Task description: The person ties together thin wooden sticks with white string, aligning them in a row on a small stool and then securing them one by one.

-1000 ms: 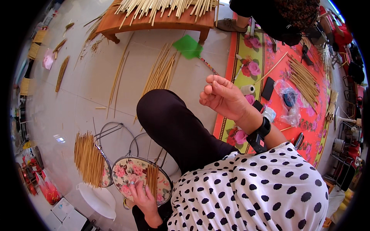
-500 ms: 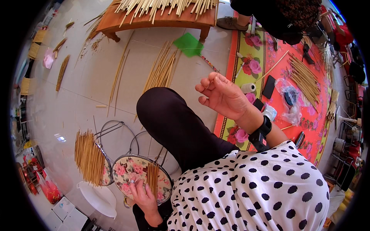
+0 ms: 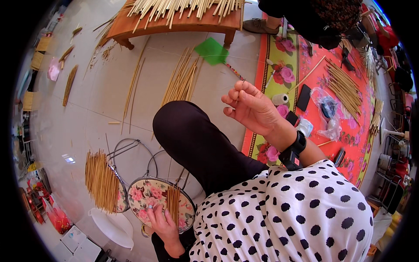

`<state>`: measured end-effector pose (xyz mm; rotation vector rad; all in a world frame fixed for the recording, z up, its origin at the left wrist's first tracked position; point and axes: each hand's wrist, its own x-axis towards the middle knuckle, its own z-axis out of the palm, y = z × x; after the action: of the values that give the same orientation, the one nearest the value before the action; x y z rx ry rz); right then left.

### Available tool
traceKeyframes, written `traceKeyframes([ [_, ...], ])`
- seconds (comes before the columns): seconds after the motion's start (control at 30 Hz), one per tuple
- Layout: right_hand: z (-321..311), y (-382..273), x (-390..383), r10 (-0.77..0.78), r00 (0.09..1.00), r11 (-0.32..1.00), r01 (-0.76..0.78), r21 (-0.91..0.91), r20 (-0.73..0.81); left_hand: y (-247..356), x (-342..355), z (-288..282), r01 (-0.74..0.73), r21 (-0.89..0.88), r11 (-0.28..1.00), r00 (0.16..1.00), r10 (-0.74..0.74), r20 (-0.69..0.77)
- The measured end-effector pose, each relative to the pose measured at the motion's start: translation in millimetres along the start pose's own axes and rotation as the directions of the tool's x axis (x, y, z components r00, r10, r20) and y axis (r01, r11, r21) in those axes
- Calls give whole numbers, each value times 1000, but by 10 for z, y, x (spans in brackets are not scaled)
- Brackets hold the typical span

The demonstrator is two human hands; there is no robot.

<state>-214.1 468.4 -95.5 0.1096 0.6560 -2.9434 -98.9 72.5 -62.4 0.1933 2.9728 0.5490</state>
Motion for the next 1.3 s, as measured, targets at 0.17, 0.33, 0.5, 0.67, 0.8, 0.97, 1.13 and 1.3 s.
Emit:
traceKeyframes([
  [0.17, 38, -11, -7, -6, 999, 1000, 5, -23, -32, 33, 5, -8, 10, -16, 1000, 1000, -10, 2],
  [0.33, -84, -11, 19, -57, 992, 989, 41, -140, -112, 35, 9, -2, -1, -13, 1000, 1000, 0, -9],
  [0.5, -996, 100, -29, -212, 843, 799, -142, -585, -494, 14, 24, 27, -11, -29, 1000, 1000, 11, -1],
  [0.67, -1886, 300, -422, -395, 589, 643, -371, -670, -705, -56, -23, 38, -14, -38, 999, 1000, 14, 8],
  [0.8, -2621, 337, -785, -599, 392, 543, -442, -714, -698, -102, 0, 33, -50, 7, 999, 999, 49, 10],
  [0.97, -3174, 58, -1250, -791, 154, 410, -585, -699, -593, -75, 32, 34, -78, 53, 996, 997, 77, 25],
  [1.13, -2931, -110, -1277, -834, 31, 401, -651, -644, -550, -32, 30, 46, -49, -1, 999, 998, 49, 30],
  [1.3, -3022, -227, -1255, -892, 73, 309, -622, -719, -446, 12, 60, 37, -60, 28, 998, 998, 59, 31],
])
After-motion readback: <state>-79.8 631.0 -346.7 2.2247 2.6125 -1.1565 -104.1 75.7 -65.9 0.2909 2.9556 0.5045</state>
